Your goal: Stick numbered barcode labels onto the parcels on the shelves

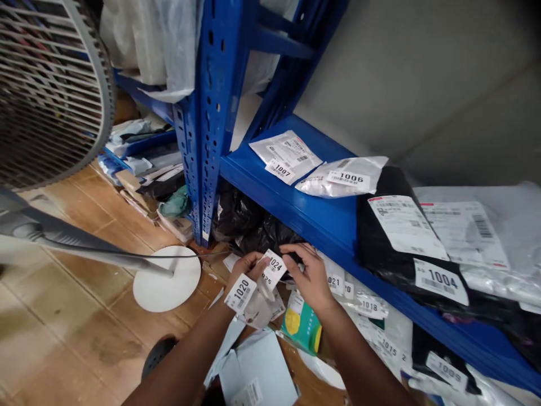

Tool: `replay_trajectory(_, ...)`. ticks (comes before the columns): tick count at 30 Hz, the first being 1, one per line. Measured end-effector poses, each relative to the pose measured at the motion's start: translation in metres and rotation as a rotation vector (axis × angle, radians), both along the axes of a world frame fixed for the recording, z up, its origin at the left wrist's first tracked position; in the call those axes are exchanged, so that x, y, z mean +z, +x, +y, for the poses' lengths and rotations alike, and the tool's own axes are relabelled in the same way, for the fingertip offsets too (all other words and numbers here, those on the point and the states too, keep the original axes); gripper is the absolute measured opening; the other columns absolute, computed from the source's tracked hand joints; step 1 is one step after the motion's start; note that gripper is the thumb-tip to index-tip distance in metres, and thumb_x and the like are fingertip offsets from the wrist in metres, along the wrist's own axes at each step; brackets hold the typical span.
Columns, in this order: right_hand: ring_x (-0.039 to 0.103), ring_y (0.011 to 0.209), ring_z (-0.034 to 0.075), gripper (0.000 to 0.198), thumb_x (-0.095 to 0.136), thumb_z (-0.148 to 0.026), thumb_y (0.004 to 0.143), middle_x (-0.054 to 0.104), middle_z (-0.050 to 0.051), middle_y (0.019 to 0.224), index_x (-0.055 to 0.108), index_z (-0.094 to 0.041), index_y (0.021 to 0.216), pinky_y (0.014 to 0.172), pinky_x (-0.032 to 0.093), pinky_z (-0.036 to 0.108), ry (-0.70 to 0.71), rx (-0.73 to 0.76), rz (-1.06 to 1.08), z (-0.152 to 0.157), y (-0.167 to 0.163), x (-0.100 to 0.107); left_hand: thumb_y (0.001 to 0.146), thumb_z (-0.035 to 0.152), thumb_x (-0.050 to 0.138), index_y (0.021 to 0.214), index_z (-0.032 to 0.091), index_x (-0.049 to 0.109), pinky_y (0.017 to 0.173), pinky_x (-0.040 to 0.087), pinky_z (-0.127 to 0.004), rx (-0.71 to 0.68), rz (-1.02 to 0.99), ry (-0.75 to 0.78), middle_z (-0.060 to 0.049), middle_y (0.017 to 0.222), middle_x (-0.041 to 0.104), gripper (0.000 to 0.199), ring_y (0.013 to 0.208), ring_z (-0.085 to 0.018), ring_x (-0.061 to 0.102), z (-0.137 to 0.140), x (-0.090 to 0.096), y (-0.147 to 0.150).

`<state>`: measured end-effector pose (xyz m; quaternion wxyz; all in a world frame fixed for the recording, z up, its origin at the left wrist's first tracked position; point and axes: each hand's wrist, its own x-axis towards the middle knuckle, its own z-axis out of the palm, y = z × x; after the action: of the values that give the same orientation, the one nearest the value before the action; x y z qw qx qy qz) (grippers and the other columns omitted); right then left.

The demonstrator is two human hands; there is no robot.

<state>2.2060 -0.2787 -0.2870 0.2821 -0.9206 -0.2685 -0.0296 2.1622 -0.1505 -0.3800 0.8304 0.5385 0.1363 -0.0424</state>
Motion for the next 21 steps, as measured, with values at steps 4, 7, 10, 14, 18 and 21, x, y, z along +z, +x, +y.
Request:
replay_trajectory(4,0.062,0.078,0.022,0.017,0.061,-0.036,0.082,0.067,0.006,0.08,0.067,-0.021,0.079,0.074,0.048,0.035,-0.007,-0.146,0.01,0.012,-0.003,-0.007,0.066,0.058,0.058,0.063,0.02,0.053,0.05,0.035,-0.022,0.069,0.011,0.001,0.005,0.054,0.051,0.039,0.053,-0.011,0.045,-0.009,0.003,0.007)
replay_trajectory(7,0.061,0.074,0.022,0.016,0.06,-0.034,0.08,0.066,0.005,0.074,0.065,-0.021,0.073,0.071,0.047,0.035,-0.008,-0.176,0.029,0.014,-0.003,-0.014,0.068,0.058,0.055,0.062,0.021,0.048,0.051,0.035,-0.022,0.133,0.047,0.002,0.005,0.054,0.049,0.038,0.054,-0.011,0.044,-0.017,0.004,0.007)
replay_trajectory(10,0.06,0.068,0.02,0.012,0.059,-0.03,0.078,0.067,0.003,0.071,0.064,-0.02,0.073,0.067,0.046,0.033,0.023,-0.249,0.043,0.013,-0.002,-0.019,0.068,0.059,0.053,0.064,0.021,0.05,0.051,0.037,-0.024,0.121,0.064,-0.032,0.004,0.056,0.052,0.038,0.054,-0.011,0.046,-0.021,0.005,0.008)
replay_trajectory(14,0.06,0.065,0.019,0.012,0.059,-0.031,0.075,0.066,0.002,0.069,0.064,-0.02,0.078,0.067,0.048,0.033,0.075,-0.343,0.011,0.01,0.001,-0.023,0.059,0.056,0.062,0.061,0.019,0.053,0.048,0.036,-0.024,0.045,0.064,-0.039,0.003,0.052,0.051,0.038,0.05,-0.011,0.044,-0.019,0.007,0.009)
replay_trajectory(18,0.06,0.062,0.019,0.012,0.057,-0.03,0.075,0.066,0.002,0.066,0.063,-0.02,0.073,0.064,0.047,0.031,0.033,-0.33,-0.02,0.011,0.002,-0.023,0.063,0.057,0.057,0.05,0.022,0.038,0.046,0.029,-0.024,0.055,0.138,0.031,0.005,0.046,0.038,0.042,0.047,-0.01,0.036,-0.018,0.008,0.011)
replay_trajectory(21,0.06,0.063,0.019,0.014,0.056,-0.031,0.077,0.067,0.003,0.067,0.064,-0.02,0.073,0.064,0.047,0.032,0.022,-0.322,-0.042,0.012,0.001,-0.023,0.067,0.058,0.053,0.057,0.02,0.047,0.048,0.033,-0.025,0.013,0.147,0.061,0.004,0.05,0.046,0.039,0.048,-0.011,0.042,-0.017,0.013,0.006)
